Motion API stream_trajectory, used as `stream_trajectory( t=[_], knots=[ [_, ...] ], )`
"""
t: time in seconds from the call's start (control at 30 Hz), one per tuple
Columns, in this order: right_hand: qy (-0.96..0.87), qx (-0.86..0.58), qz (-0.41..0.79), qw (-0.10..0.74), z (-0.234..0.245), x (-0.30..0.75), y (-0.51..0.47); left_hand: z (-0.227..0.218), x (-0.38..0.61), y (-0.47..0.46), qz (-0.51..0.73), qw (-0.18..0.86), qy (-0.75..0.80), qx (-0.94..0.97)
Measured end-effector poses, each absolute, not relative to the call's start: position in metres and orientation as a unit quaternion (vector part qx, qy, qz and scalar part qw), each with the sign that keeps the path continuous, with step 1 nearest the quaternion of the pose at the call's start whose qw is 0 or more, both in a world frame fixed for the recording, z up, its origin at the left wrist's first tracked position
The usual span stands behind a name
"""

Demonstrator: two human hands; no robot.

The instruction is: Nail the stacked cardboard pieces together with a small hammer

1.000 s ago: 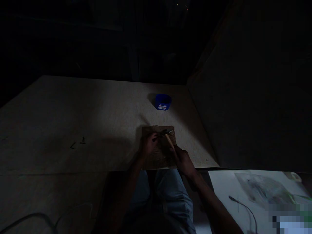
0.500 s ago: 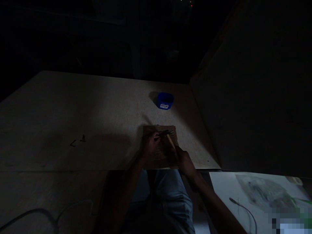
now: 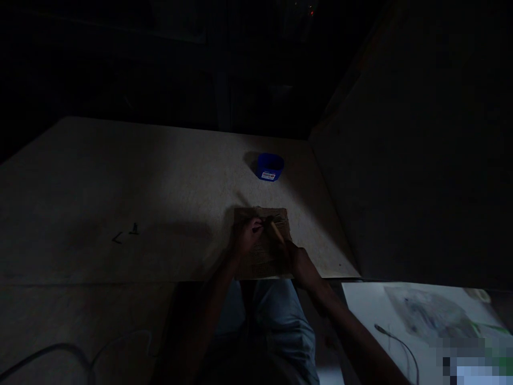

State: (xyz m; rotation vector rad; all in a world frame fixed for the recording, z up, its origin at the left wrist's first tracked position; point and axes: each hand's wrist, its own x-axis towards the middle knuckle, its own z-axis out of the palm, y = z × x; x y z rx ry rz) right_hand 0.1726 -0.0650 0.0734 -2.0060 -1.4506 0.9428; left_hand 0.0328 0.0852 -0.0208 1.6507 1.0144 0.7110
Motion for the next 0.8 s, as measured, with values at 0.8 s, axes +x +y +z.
stream_trajectory(
  t=[0.8],
  knots=[
    [-0.395, -0.769, 0.298, 0.405, 0.064, 0.174, -0.086, -0.02, 0.033, 0.086, 0.255, 0.475, 0.38, 0.752]
  ],
)
